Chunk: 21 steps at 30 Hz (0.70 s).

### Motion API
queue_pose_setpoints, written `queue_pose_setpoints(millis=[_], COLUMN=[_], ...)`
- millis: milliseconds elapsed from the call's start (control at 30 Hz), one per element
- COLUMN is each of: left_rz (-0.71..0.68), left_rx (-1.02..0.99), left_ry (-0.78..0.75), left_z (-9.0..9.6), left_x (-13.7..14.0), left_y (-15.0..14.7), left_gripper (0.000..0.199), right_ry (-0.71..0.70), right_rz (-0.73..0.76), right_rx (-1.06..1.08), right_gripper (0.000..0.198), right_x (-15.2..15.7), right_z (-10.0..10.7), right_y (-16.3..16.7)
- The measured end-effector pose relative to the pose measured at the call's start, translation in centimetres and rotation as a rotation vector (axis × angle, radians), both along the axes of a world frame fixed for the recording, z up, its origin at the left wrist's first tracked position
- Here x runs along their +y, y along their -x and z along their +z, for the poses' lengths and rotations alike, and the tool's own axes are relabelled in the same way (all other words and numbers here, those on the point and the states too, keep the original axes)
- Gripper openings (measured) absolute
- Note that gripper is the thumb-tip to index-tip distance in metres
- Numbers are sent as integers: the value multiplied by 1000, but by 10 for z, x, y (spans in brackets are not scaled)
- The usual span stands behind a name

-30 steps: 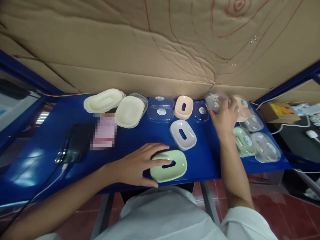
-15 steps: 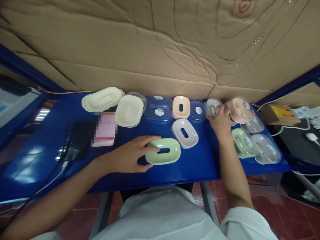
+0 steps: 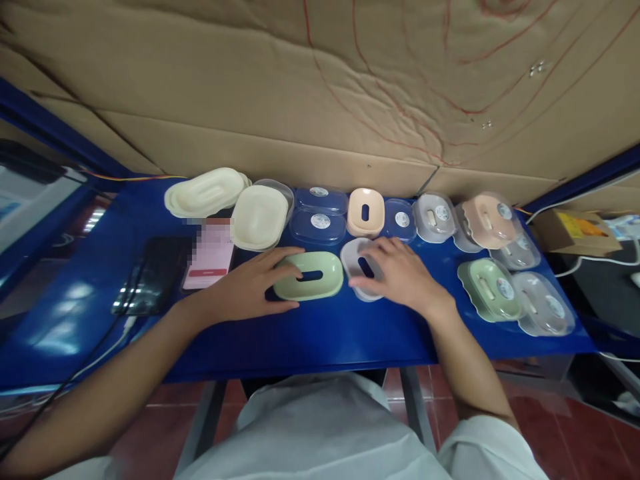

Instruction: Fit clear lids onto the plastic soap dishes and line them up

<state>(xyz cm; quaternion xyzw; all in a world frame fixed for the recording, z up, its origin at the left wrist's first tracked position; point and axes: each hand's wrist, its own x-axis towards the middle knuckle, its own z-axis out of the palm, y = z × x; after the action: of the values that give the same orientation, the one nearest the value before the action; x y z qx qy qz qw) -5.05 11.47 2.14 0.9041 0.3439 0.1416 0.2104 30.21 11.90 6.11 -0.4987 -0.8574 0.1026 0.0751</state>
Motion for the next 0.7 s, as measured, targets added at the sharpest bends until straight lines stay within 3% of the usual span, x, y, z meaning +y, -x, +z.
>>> queue_pose_setpoints(millis=[100, 300, 433, 500, 600, 700], left_rz=[35, 20, 23, 171, 476, 546], left_rx=[-16, -10, -100, -146, -63, 44], left_ry=[35, 56, -49, -183, -365, -369], left_z=[2, 2, 6, 9, 11, 7], left_x=[2, 2, 3, 6, 12, 16], left_y=[3, 3, 2, 4, 9, 11], left_gripper=[45, 48, 51, 40, 33, 28], right_ry=[14, 87, 71, 46, 17, 12], right_rz=[44, 132, 104, 90, 82, 88], right_rx=[-65, -52, -23, -22, -53, -66], right_gripper=[63, 48, 41, 36, 34, 33], right_x=[-11, -6, -3, -2, 0, 0], right_z=[-5, -6, -11, -14, -16, -11], right_y=[4, -36, -40, -34, -26, -18])
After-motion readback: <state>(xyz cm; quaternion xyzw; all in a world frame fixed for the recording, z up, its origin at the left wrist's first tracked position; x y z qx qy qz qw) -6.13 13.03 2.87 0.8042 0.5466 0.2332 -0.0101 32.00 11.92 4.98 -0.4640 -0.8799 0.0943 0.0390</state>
